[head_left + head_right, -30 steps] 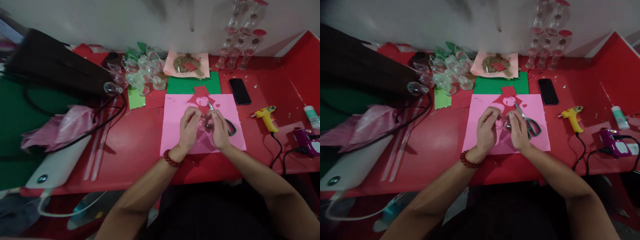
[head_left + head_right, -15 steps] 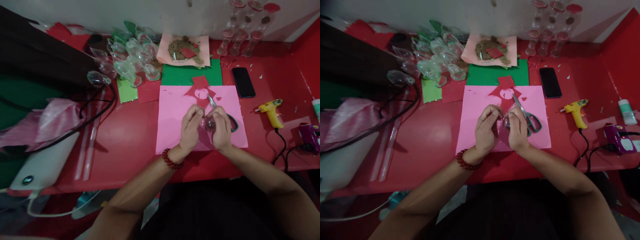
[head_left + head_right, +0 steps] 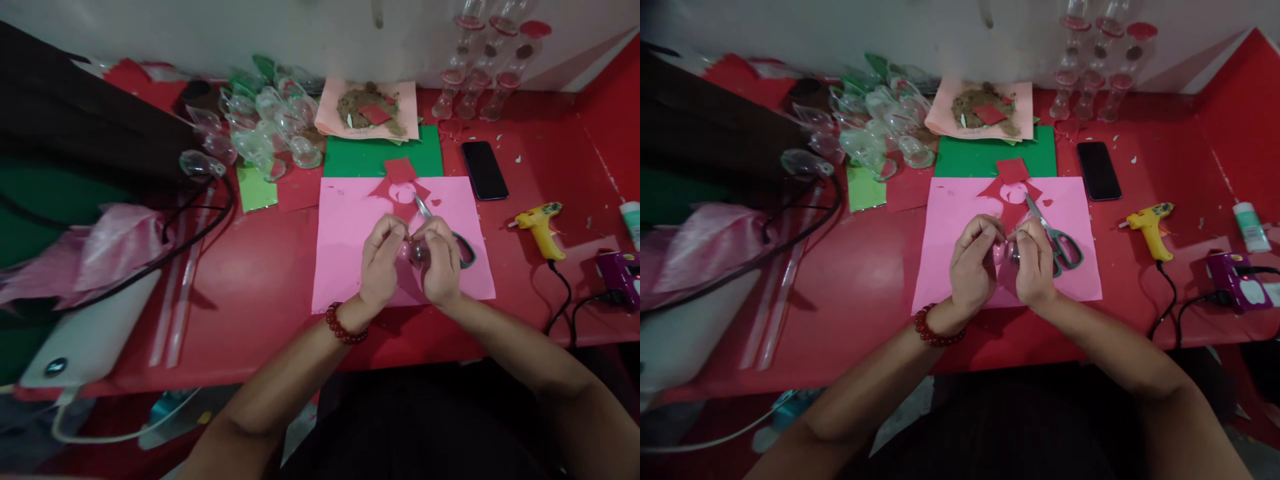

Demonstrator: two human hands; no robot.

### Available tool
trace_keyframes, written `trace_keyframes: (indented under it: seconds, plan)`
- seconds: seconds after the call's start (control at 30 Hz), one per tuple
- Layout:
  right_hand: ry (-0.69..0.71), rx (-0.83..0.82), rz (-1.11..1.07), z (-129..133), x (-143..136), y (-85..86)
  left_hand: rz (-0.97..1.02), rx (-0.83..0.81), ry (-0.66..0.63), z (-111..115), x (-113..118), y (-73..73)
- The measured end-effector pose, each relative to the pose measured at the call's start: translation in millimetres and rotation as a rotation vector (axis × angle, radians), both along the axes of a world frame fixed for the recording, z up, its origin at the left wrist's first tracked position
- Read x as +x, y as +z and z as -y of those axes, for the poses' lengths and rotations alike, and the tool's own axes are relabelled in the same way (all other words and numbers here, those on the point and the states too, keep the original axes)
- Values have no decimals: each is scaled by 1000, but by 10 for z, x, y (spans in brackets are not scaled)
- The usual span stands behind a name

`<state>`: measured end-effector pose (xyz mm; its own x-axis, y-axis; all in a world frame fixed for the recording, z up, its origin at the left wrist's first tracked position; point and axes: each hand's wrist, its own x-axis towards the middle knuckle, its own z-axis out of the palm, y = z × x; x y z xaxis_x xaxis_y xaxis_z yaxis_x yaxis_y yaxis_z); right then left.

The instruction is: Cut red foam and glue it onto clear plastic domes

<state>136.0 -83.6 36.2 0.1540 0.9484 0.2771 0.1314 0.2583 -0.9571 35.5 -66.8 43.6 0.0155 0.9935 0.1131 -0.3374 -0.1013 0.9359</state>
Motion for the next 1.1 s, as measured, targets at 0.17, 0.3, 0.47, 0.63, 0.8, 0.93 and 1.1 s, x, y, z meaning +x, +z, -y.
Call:
trace_keyframes:
  seconds: [0.17,0.3,0.47,0.63,0.8,0.93,1.1]
  plan:
    - [43,-66,-213,-68,27,154,22,86,-109,-18,-47,79]
    - [81,-181,-289,-160,129,223,-85,229,-63,-50,-80,168]
    - [103,-110,-179,-220,207,170,-85,48,7,-138,-69,77]
    - [141,34,-8,-174,112,78,59,-133,-20,-153,-24,6]
    - [62,99,-21,-119,-16,34,101,-132,71,-64,45,16]
    - [30,142,-38,-90,-60,57,135,-96,78,-22,64,22]
    - [33,149,-61,-72,-73,82,160,-74,69,1,61,39]
